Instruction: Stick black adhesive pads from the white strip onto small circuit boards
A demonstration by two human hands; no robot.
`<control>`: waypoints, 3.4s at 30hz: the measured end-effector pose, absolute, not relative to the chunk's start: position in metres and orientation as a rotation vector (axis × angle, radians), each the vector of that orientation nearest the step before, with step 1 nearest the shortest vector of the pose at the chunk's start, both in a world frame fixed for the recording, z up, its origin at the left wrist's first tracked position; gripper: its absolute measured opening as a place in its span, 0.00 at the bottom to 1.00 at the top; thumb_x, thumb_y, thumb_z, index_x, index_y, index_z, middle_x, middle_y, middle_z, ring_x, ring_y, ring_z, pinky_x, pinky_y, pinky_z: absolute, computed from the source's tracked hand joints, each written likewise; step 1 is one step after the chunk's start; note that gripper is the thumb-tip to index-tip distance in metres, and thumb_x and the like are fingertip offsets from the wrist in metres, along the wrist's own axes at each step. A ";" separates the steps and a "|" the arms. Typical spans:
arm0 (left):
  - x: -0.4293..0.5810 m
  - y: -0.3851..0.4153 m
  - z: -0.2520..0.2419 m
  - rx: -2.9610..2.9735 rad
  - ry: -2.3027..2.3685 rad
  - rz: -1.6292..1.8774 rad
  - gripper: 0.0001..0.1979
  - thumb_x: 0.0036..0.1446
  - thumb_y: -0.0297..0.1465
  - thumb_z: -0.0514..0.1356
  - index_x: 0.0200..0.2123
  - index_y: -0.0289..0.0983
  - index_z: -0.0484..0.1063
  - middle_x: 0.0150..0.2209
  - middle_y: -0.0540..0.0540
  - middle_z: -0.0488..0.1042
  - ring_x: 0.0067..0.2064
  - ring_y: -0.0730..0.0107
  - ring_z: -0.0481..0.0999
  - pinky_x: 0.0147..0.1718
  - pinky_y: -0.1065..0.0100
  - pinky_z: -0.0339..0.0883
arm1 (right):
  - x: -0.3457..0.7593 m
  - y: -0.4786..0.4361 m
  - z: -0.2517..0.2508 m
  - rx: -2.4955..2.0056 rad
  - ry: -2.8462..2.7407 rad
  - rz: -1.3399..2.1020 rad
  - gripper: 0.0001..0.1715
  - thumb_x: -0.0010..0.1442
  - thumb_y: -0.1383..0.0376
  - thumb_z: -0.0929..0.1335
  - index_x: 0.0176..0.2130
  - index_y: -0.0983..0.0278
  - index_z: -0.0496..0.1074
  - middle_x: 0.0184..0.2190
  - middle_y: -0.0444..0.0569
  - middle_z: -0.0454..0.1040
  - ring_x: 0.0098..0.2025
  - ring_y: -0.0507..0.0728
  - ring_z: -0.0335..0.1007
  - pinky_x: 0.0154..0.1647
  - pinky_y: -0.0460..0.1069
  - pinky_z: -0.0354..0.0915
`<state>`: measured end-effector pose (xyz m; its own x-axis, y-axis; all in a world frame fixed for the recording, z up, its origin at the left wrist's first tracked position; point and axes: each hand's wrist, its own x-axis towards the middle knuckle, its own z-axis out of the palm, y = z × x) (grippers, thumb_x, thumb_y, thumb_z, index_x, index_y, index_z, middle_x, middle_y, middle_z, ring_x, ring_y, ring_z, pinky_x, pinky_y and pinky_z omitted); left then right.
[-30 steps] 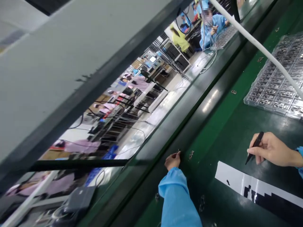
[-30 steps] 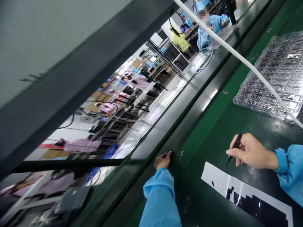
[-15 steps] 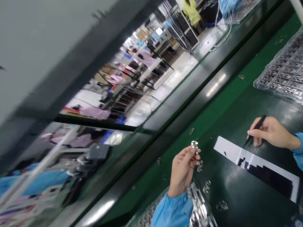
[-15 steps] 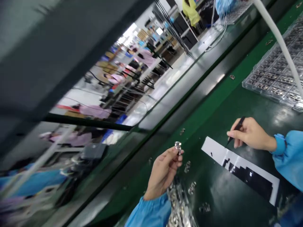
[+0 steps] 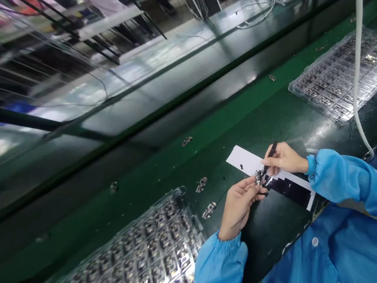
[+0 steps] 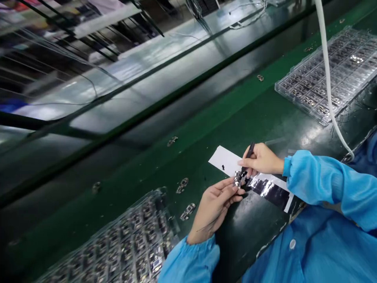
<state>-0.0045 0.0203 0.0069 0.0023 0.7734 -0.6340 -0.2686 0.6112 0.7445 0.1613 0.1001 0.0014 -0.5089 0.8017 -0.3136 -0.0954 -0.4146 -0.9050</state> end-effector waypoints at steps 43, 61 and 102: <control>0.006 0.012 0.010 0.541 1.435 0.894 0.15 0.37 0.31 0.70 0.30 0.30 0.76 0.28 0.42 0.79 0.22 0.73 0.74 0.24 0.73 0.70 | 0.174 0.094 0.015 -1.055 -1.410 1.491 0.18 0.47 0.54 0.73 0.27 0.66 0.68 0.18 0.44 0.71 0.19 0.52 0.71 0.19 0.46 0.68; -0.175 0.156 0.021 0.724 1.945 1.097 0.12 0.47 0.23 0.66 0.37 0.30 0.73 0.30 0.45 0.76 0.30 0.72 0.77 0.33 0.68 0.73 | 0.176 0.112 -0.020 -1.321 -1.372 1.349 0.22 0.48 0.49 0.72 0.28 0.66 0.70 0.16 0.47 0.73 0.18 0.54 0.71 0.17 0.46 0.67; 0.036 -0.040 0.013 2.863 1.336 0.260 0.07 0.61 0.27 0.53 0.33 0.36 0.70 0.53 0.37 0.72 0.32 0.65 0.76 0.26 0.67 0.69 | 0.216 0.069 0.001 -1.176 -1.328 1.565 0.14 0.49 0.60 0.71 0.28 0.66 0.64 0.13 0.39 0.67 0.15 0.51 0.69 0.13 0.42 0.63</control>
<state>0.0364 -0.0399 0.0126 0.6315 0.7587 0.1598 0.7633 -0.6446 0.0439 0.2161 0.0689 0.0011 -0.2898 0.9418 -0.1705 0.0148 -0.1737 -0.9847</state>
